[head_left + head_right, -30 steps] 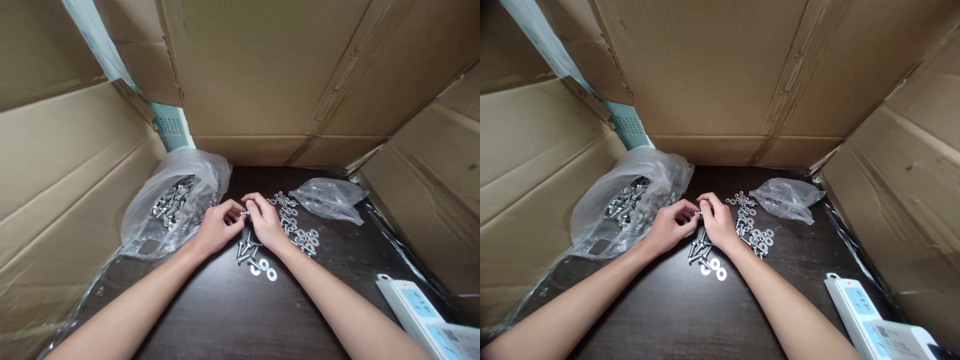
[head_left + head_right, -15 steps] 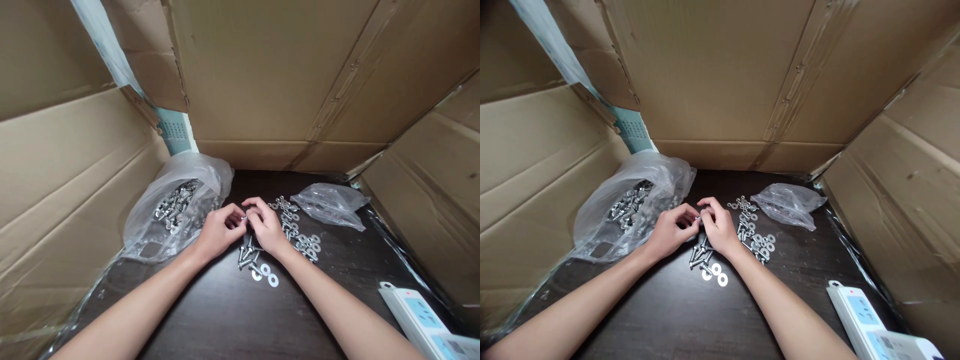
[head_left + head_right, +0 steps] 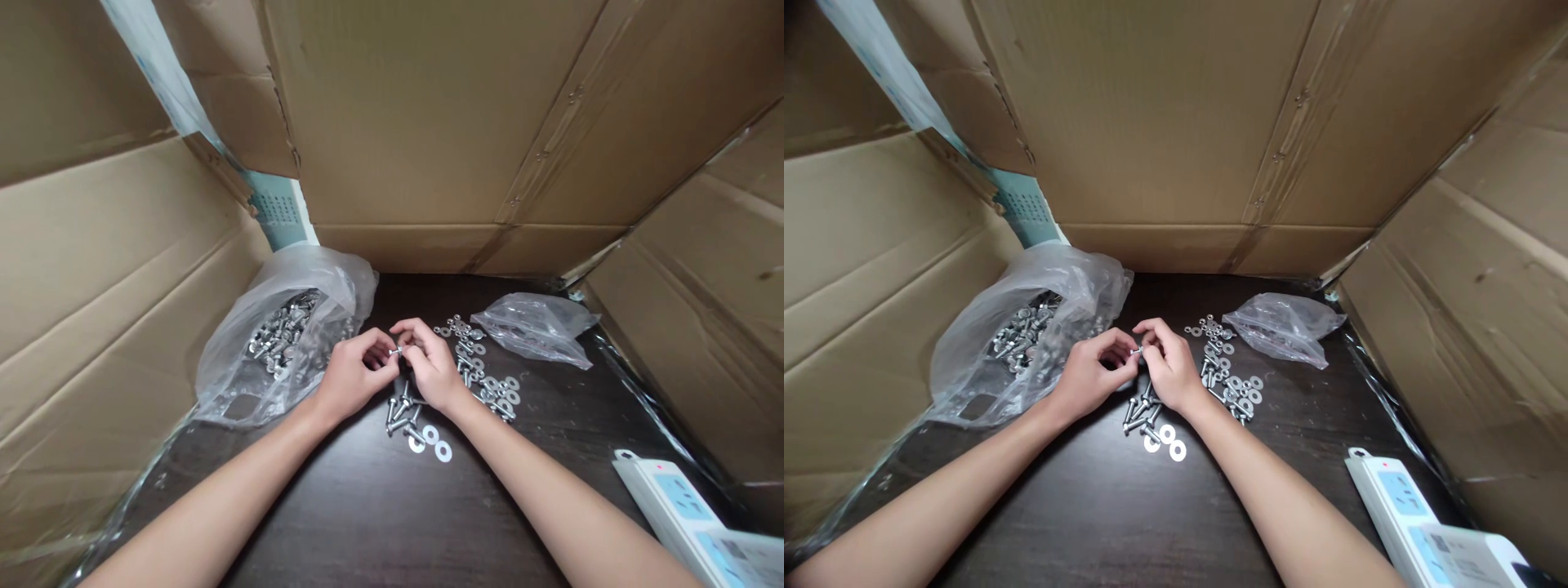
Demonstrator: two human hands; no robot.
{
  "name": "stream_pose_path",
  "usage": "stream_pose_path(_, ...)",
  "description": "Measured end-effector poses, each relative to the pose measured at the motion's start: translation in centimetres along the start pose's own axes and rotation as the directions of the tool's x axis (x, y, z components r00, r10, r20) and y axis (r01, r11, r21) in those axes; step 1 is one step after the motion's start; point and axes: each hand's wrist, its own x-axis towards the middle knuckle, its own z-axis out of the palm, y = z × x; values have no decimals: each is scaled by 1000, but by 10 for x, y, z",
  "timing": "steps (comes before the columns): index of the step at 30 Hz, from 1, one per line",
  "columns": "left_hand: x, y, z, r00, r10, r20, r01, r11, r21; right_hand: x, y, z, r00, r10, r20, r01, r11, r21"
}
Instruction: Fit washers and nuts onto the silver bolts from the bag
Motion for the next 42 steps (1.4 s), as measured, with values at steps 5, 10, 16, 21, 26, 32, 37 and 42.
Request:
stream_pose_path(5,1,-1,0,1000,5,19,-5,1000,8,0,-2,0,1000,-16,-8,16,999,-51)
stream_pose_path(10,0,0,0,1000,12,10,-13,1000,11,-1,-2,1,1000,-5,3,5,998,-62)
stream_pose_path(16,-1,1,-1,1000,18,-1,-18,999,35,-1,-5,0,999,38,-22,-39,997,-63)
stream_pose_path(21,0,0,-1,1000,12,-6,-11,999,44,-1,-5,-1,1000,10,-12,-11,1000,-27)
stream_pose_path(26,0,-1,-1,1000,16,8,-17,999,37,0,-3,-1,1000,7,10,-7,999,-44)
stream_pose_path(32,1,-1,0,1000,12,17,-13,999,40,0,-4,-2,1000,3,18,-1,998,-62)
stream_pose_path(37,1,1,-1,1000,12,25,-12,999,33,-1,-6,-1,1000,13,16,-12,997,-72)
stream_pose_path(42,0,1,-2,1000,20,20,-21,999,38,-1,-6,0,999,52,11,-51,997,-58)
